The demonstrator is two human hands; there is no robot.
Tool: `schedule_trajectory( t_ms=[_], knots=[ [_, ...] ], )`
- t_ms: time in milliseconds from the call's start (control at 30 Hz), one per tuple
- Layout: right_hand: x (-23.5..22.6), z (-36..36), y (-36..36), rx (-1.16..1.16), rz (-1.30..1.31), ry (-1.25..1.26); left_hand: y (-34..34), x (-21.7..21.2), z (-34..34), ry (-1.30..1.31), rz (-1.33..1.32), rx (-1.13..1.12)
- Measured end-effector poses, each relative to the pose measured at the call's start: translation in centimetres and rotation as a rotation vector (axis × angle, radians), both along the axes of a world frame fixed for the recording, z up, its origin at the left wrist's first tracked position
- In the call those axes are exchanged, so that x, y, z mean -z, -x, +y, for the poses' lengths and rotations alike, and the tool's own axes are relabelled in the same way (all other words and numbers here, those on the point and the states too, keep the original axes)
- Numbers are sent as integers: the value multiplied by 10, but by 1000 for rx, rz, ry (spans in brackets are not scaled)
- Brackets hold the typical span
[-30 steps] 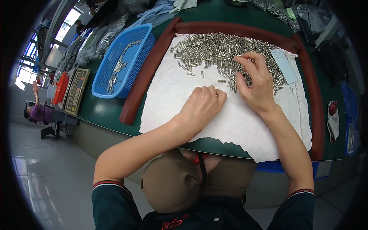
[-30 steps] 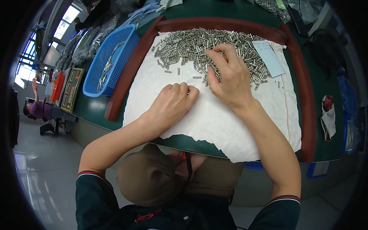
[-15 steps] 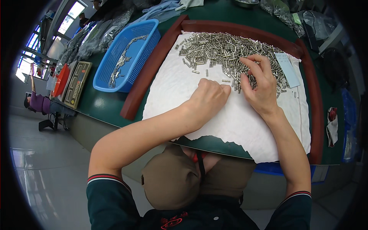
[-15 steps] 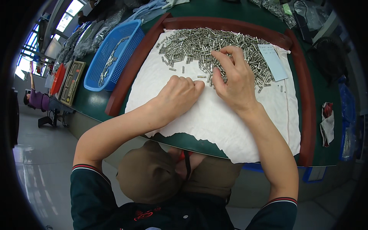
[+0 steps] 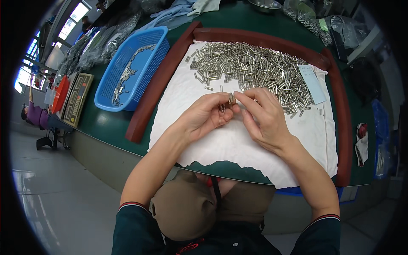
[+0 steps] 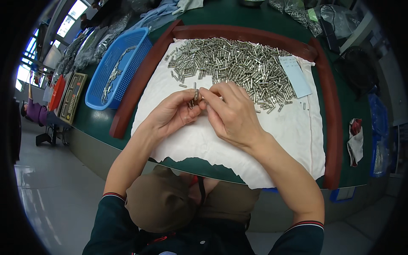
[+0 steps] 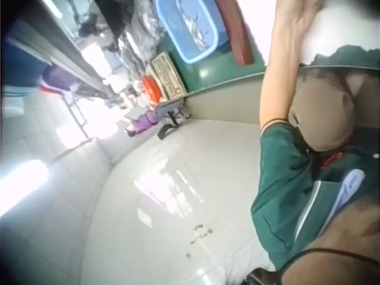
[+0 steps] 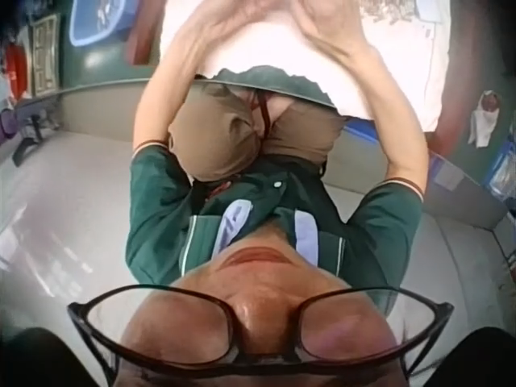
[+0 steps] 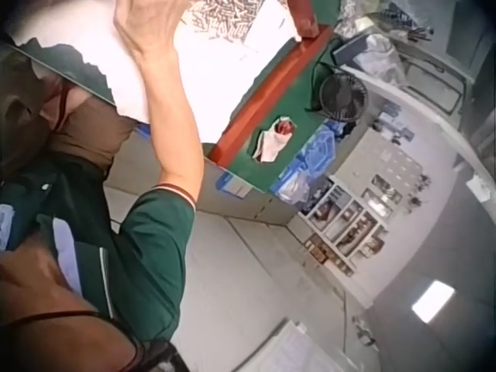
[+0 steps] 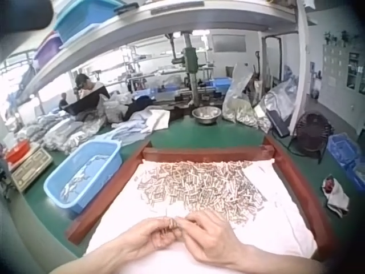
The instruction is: Sorting and aligning small metal pins on a workbench in a manufacturing environment.
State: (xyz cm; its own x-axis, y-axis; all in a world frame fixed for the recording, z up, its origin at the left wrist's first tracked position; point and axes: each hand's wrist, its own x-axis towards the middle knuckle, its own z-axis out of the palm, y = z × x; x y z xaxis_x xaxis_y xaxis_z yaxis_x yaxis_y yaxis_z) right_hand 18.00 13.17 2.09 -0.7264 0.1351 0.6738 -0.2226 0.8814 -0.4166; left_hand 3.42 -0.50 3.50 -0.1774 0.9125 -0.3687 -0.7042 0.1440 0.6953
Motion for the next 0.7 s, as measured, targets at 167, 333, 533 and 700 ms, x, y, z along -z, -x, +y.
schedule_trajectory(
  t_ms=[167, 333, 533, 700],
  knots=[
    [3, 2, 2, -2, -19, -42, -1, -1, 4, 42, -24, -55],
    [0, 1, 3, -14, -32, -60, -1, -11, 0, 98, -94, -105],
    [-1, 5, 2, 101, 89, 61, 54, -60, -51, -134, 417, -267],
    [-1, 9, -2, 141, 99, 56, 126, -87, -78, 331, 1456, -538]
  ],
)
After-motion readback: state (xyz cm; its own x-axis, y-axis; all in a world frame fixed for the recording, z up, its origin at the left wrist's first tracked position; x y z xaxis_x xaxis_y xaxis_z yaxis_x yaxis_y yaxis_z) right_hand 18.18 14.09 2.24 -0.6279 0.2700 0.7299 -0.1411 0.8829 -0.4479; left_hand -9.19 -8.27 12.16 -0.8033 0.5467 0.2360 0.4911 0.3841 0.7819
